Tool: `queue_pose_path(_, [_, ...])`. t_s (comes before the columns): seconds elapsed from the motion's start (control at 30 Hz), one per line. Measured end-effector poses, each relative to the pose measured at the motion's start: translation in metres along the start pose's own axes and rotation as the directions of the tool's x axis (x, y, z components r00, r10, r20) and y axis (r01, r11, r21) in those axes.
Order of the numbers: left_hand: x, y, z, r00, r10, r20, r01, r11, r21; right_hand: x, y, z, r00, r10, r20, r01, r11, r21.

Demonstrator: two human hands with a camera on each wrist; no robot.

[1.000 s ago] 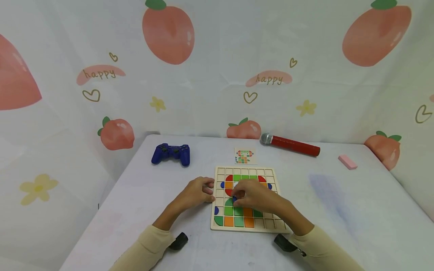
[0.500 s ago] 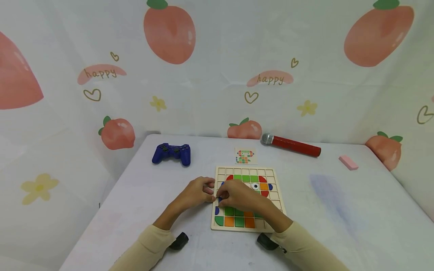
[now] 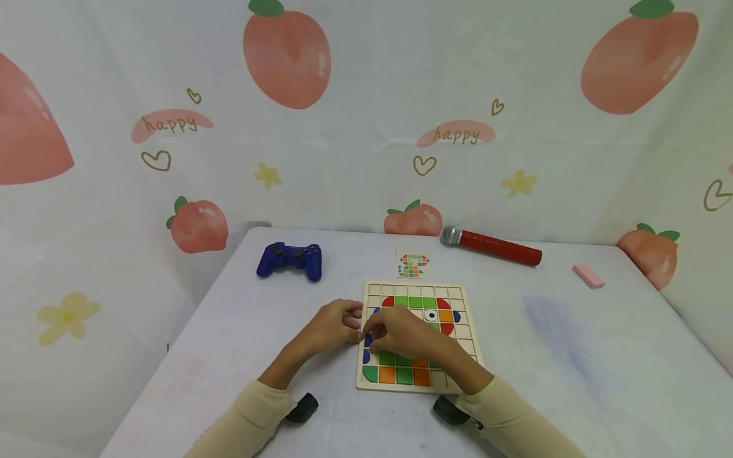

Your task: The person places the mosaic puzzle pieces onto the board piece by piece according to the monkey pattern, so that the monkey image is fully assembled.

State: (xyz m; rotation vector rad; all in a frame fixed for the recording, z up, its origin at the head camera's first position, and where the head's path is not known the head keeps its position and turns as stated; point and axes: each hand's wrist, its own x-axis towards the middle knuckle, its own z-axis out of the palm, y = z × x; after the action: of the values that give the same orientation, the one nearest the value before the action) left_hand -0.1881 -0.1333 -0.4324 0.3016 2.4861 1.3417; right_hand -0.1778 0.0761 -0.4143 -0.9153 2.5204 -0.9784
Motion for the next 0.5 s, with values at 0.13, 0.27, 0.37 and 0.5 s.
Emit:
queue_pose_path(0.13, [0.000,0.000,0.000,1.000,0.003,-0.004,-0.003,1.000,-0.009,-0.002,0.000,-0.001,1.000,-0.011,0.001,0.011,1.000,-0.007])
queue_pose_path(0.27, [0.000,0.000,0.001,1.000,0.008,-0.010,-0.008,1.000,0.001,-0.009,0.004,-0.006,1.000,-0.006,0.004,0.006,1.000,-0.018])
queue_pose_path(0.37, [0.000,-0.001,0.001,1.000,0.009,-0.005,-0.009,1.000,0.014,-0.022,0.010,-0.015,1.000,0.014,-0.010,-0.015,0.999,-0.033])
queue_pose_path(0.5, [-0.003,0.000,0.000,1.000,-0.005,0.016,0.005,1.000,-0.007,-0.052,0.025,-0.036,0.995,0.059,-0.076,-0.064,0.995,-0.075])
